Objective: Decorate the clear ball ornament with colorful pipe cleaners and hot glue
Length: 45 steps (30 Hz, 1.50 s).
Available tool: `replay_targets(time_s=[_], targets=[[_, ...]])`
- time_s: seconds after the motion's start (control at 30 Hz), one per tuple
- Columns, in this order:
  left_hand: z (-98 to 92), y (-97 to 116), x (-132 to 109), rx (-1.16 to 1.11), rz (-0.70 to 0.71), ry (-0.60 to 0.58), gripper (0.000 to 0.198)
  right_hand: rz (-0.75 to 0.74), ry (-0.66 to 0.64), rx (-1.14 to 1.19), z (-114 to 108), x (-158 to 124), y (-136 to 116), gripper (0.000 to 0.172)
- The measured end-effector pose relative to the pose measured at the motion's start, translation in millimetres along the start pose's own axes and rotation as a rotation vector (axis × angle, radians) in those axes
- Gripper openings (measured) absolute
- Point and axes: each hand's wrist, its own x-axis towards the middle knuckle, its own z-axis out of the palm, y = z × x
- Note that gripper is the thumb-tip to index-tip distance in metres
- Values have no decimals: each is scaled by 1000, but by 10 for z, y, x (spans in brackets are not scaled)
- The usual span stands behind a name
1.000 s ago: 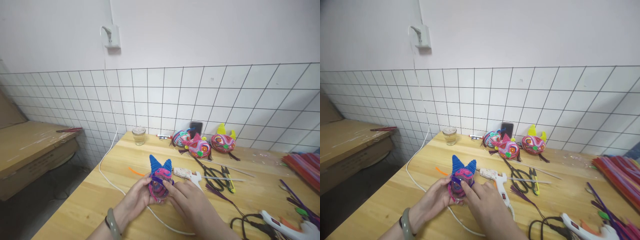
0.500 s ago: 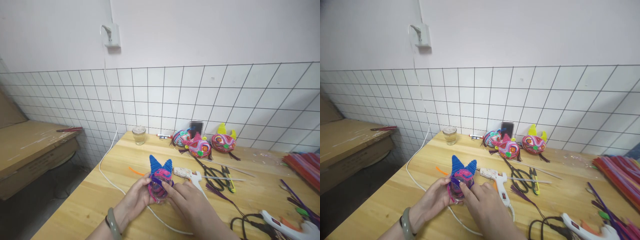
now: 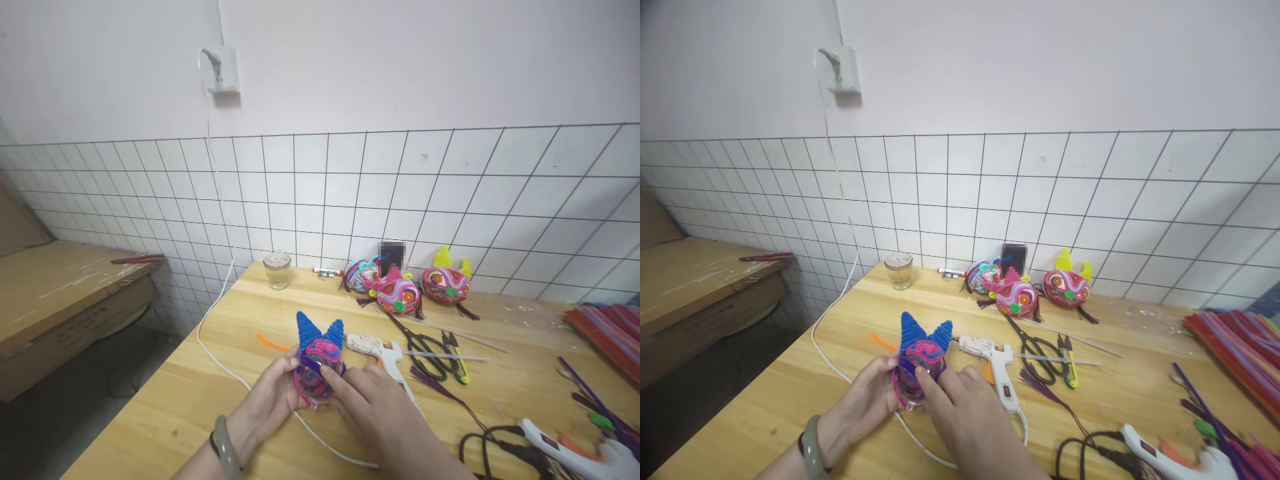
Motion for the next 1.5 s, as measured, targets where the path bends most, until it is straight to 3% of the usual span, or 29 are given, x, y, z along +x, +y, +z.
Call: replay_targets(time_s=[0.8, 1.5], targets=[[71, 29, -34, -122, 10, -85, 14, -3, 25, 45, -217, 142, -83, 36], [64, 23, -25, -87, -14, -22, 22, -33, 18, 41, -228, 137, -101, 40]])
